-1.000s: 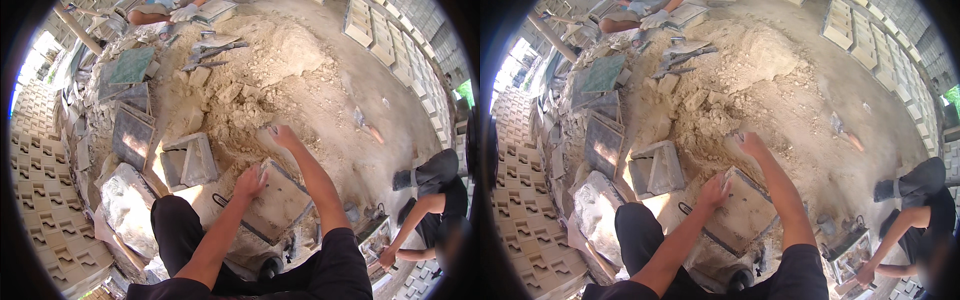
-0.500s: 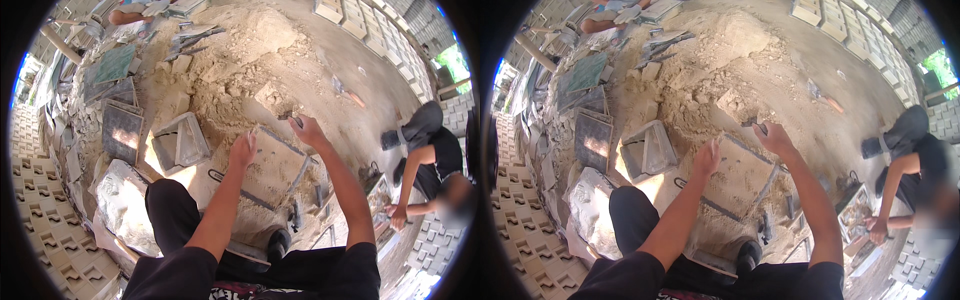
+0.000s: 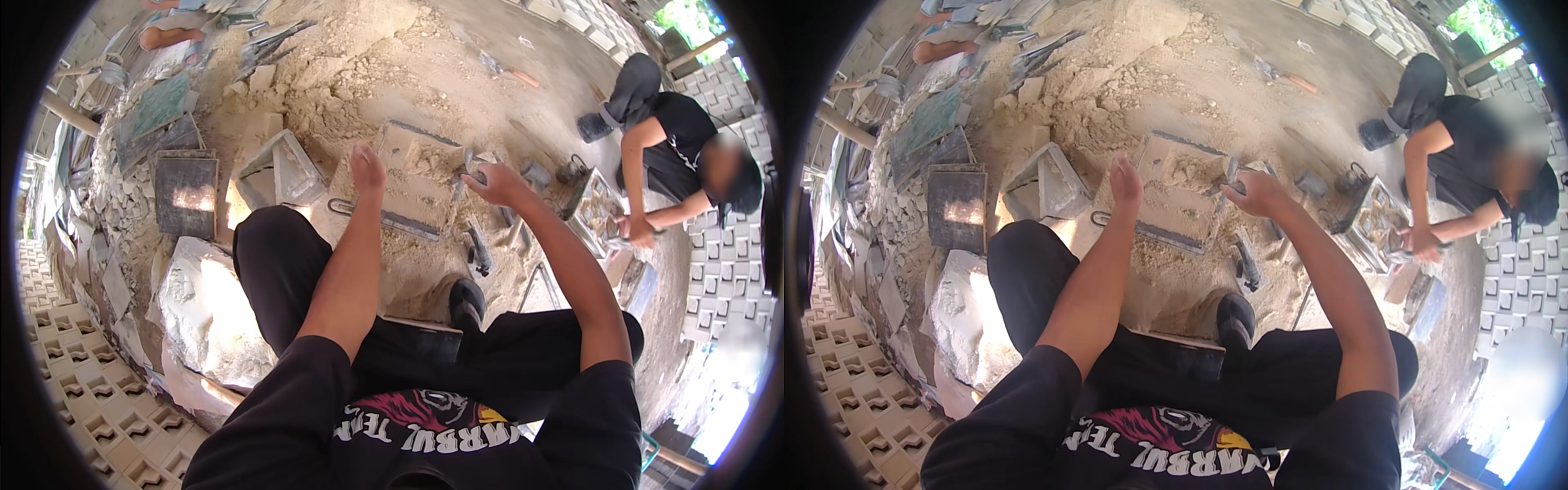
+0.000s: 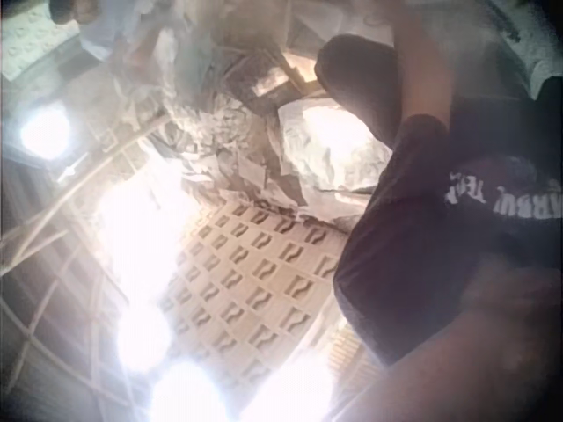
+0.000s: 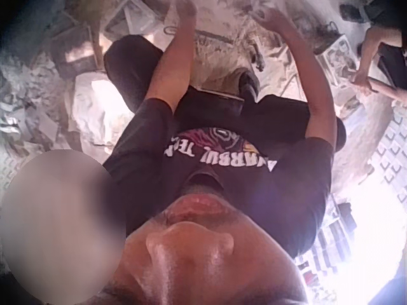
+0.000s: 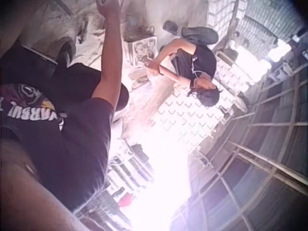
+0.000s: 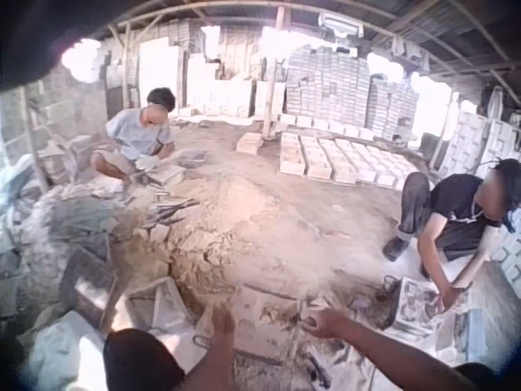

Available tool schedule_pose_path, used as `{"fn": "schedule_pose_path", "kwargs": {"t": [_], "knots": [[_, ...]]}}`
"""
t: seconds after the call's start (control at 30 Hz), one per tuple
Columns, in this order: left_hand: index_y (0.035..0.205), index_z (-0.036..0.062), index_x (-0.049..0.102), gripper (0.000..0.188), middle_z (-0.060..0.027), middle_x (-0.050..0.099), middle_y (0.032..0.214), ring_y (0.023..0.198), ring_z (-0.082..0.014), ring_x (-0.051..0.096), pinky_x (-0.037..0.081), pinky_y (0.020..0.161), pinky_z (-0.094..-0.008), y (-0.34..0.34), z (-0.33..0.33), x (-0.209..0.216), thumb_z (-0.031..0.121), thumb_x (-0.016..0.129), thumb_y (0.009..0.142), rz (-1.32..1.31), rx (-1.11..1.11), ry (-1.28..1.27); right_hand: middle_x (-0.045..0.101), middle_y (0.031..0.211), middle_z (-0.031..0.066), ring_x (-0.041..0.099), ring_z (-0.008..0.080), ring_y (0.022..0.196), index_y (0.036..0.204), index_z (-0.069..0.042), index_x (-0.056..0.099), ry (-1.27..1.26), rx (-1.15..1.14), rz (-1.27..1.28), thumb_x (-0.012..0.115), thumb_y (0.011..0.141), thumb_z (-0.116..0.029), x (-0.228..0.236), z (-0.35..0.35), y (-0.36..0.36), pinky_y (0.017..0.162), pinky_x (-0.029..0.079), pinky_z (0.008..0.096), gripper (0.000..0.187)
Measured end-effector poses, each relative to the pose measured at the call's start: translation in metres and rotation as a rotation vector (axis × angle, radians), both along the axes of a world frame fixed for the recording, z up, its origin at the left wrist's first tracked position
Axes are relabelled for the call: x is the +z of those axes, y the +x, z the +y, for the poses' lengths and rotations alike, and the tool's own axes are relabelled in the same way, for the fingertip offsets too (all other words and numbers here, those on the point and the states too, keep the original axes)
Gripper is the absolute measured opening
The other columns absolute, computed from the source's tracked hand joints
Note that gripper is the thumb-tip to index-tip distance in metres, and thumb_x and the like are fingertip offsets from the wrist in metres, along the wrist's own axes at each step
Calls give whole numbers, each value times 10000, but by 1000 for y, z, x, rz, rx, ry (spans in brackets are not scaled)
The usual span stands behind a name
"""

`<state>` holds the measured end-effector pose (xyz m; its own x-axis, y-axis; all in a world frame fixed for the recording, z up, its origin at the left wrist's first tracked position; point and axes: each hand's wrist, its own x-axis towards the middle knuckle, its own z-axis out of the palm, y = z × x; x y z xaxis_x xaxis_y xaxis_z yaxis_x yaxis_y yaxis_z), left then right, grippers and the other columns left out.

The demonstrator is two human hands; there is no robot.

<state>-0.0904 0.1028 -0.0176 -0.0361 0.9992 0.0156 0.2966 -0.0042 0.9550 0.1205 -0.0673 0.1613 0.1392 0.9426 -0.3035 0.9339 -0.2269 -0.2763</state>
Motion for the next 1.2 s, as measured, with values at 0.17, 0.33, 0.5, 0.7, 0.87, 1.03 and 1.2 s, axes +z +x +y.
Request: {"fn": "schedule_pose_path", "kwargs": {"t": [0.17,0.33,0.5,0.7,0.87,1.03,1.2], "knots": [[1239,-43,551,607,-287,562,1232,1190,-444,490,367,1028,-466,-10,-16,25,430,247,1010,4,-168,-10,671,917,211,660,399,828,983,13,612,7,-35,-192,529,900,-461,17,-7,-47,769,525,471,488],[1276,-46,528,621,-278,551,1262,1220,-424,481,359,1050,-422,-10,-44,53,442,243,1019,-59,-332,-205,666,867,231,660,422,873,1023,26,578,38,-209,-325,537,910,-476,-4,-17,-55,762,530,494,516],[1318,-59,488,630,-269,503,1338,1273,-389,455,341,1076,-386,-34,-28,4,442,248,1022,-98,-285,59,670,896,263,668,435,825,1006,62,588,121,-336,-94,493,953,-430,8,-18,-75,719,536,509,504],[1339,-61,457,544,-262,467,1374,1320,-383,397,276,1123,-433,-66,-58,18,344,305,1010,149,-356,175,656,813,279,646,466,793,974,33,564,96,-180,140,459,965,-468,-48,-55,-101,727,514,539,512],[1437,-12,323,577,-210,351,1481,1401,-344,293,203,1163,-460,-61,-85,53,314,392,967,431,-550,452,646,769,285,637,478,756,956,-1,554,112,-244,85,436,962,-503,-88,-52,-103,679,511,545,515],[1468,-7,266,614,-187,261,1535,1434,-322,235,182,1169,-465,-30,-113,51,320,411,969,732,-570,534,655,775,273,656,459,773,1022,-34,564,16,-257,21,430,959,-512,-82,-36,-95,673,527,550,500],[1478,24,277,579,-165,286,1537,1425,-310,266,187,1168,-450,13,-53,39,362,307,1008,725,-682,478,668,843,269,663,430,885,1064,-3,567,-81,-338,3,407,974,-491,-75,10,-70,790,527,520,521]]}}
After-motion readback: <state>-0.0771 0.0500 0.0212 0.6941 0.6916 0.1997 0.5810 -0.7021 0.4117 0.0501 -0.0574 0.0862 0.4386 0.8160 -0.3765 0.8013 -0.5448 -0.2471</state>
